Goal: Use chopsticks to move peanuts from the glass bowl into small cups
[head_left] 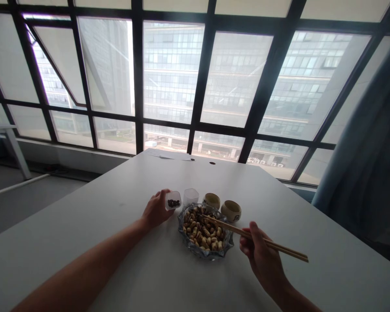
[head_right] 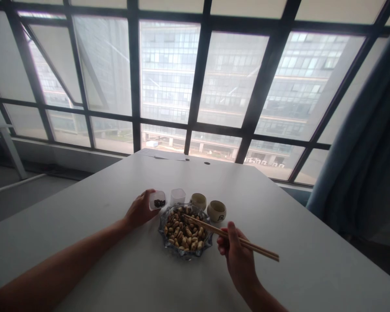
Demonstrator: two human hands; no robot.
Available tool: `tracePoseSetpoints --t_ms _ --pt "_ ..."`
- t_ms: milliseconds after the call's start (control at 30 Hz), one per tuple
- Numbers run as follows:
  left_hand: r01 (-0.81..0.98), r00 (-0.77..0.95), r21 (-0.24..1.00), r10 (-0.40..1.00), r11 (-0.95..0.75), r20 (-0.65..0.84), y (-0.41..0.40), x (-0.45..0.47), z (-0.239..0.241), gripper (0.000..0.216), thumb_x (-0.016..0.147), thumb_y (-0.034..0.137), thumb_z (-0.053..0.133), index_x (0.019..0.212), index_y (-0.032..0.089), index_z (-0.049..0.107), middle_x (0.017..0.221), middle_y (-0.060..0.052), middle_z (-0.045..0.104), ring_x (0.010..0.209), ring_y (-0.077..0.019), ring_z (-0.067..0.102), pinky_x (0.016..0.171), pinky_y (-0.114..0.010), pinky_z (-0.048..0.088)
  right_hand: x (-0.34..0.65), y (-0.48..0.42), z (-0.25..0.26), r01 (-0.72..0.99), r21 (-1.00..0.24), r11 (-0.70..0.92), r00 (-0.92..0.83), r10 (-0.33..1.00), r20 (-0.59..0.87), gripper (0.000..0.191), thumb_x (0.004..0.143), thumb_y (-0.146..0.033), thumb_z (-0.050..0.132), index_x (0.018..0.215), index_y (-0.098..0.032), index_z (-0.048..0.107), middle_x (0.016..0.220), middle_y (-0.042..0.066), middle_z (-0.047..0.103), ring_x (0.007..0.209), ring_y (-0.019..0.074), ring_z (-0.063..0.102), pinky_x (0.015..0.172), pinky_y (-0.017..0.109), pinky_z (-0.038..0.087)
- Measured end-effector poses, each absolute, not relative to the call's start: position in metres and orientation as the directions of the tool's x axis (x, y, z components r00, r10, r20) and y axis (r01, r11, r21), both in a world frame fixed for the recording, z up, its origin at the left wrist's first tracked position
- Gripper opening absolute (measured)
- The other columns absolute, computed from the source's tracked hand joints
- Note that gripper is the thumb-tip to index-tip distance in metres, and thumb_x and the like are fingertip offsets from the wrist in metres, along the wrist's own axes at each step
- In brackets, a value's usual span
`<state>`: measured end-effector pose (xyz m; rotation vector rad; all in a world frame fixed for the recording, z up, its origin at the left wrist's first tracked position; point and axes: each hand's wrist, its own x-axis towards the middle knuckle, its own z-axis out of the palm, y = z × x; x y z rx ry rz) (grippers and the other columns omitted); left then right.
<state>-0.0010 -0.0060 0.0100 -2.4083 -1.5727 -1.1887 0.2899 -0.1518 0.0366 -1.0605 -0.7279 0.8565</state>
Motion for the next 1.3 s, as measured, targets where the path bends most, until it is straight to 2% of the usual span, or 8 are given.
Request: tracePoseSetpoints --t_ms 167,300,567,667,767,900,1033,1300 --pt "0.806 0.224 0.347 0.791 -0.478 0.569 -0.008 0.0 0.013 0.057 0.072 0.029 0.072 0.121 0.02 0.045 0.116 -0.013 0.067 0.102 -0.0297 0.067 0.09 -0.041 0.051 0.283 -0.14 0.065 0.129 -0.871 0.474 0.422 0.769 0.481 0.049 0.08 -0.065 0.067 0.07 -0.017 0.065 0.048 0.0 0.061 0.038 0.0101 0.05 0.037 0.022 0.042" --pt "0.805 0.251 0.333 0.791 -0.491 0.558 -0.011 -0.001 0.015 0.058 0.073 0.032 0.071 0.123 0.019 0.044 0.117 -0.014 0.067 0.104 -0.0304 0.067 0.093 -0.042 0.05 0.253 -0.126 0.087 0.219 -0.777 0.59 0.209 0.75 0.628 0.046 0.087 -0.06 0.063 0.066 -0.019 0.06 0.05 -0.001 0.06 0.038 0.0103 0.05 0.037 0.022 0.04" --pt "0.789 0.272 0.352 0.8 -0.503 0.535 -0.017 -0.001 0.021 0.058 0.076 0.042 0.069 0.125 0.021 0.045 0.116 -0.013 0.068 0.106 -0.0305 0.067 0.093 -0.042 0.051 0.213 -0.085 0.082 0.445 -0.745 0.496 -0.037 0.842 0.538 0.055 0.084 -0.071 0.054 0.059 -0.022 0.055 0.051 0.001 0.057 0.044 0.0139 0.052 0.044 0.026 0.041" --pt "0.782 0.274 0.365 0.805 -0.505 0.526 -0.016 -0.002 0.021 0.059 0.076 0.041 0.07 0.126 0.021 0.045 0.116 -0.013 0.068 0.105 -0.0304 0.067 0.093 -0.042 0.051 0.224 -0.086 0.09 0.428 -0.761 0.487 0.013 0.839 0.545 0.061 0.086 -0.077 0.043 0.064 -0.022 0.058 0.053 0.002 0.058 0.044 0.0138 0.051 0.043 0.026 0.04" --pt "0.797 0.262 0.376 0.832 -0.472 0.489 -0.015 -0.002 0.019 0.064 0.076 0.041 0.07 0.131 0.02 0.045 0.115 -0.014 0.069 0.102 -0.0303 0.068 0.09 -0.04 0.052 0.25 -0.099 0.106 0.293 -0.849 0.439 0.139 0.859 0.492 0.069 0.079 -0.085 0.042 0.064 -0.021 0.062 0.045 0.001 0.056 0.038 0.0133 0.048 0.04 0.026 0.038" --pt "0.821 0.256 0.375 0.865 -0.43 0.432 -0.014 -0.002 0.018 0.07 0.079 0.048 0.068 0.137 0.016 0.043 0.111 -0.016 0.069 0.1 -0.0305 0.068 0.088 -0.039 0.051 0.288 -0.117 0.125 0.345 -0.892 0.293 -0.025 0.953 0.303 0.072 0.073 -0.086 0.049 0.053 -0.018 0.061 0.035 0.001 0.052 0.03 0.0113 0.045 0.034 0.023 0.033" --pt "0.847 0.233 0.363 0.886 -0.388 0.402 -0.015 -0.001 0.018 0.072 0.08 0.05 0.066 0.139 0.017 0.043 0.112 -0.015 0.069 0.102 -0.031 0.067 0.09 -0.04 0.049 0.3 -0.125 0.123 0.4 -0.899 0.177 -0.175 0.978 0.115 0.071 0.072 -0.085 0.053 0.057 -0.015 0.062 0.036 0.0 0.055 0.029 0.0097 0.046 0.034 0.02 0.034" --pt "0.859 0.257 0.333 0.891 -0.388 0.375 -0.015 0.0 0.022 0.074 0.082 0.051 0.063 0.143 0.016 0.038 0.115 -0.016 0.067 0.108 -0.0319 0.065 0.093 -0.041 0.047 0.3 -0.11 0.098 0.297 -0.913 0.278 0.002 0.956 0.292 0.064 0.069 -0.08 0.061 0.063 -0.016 0.063 0.043 0.001 0.062 0.032 0.0121 0.053 0.033 0.021 0.037"
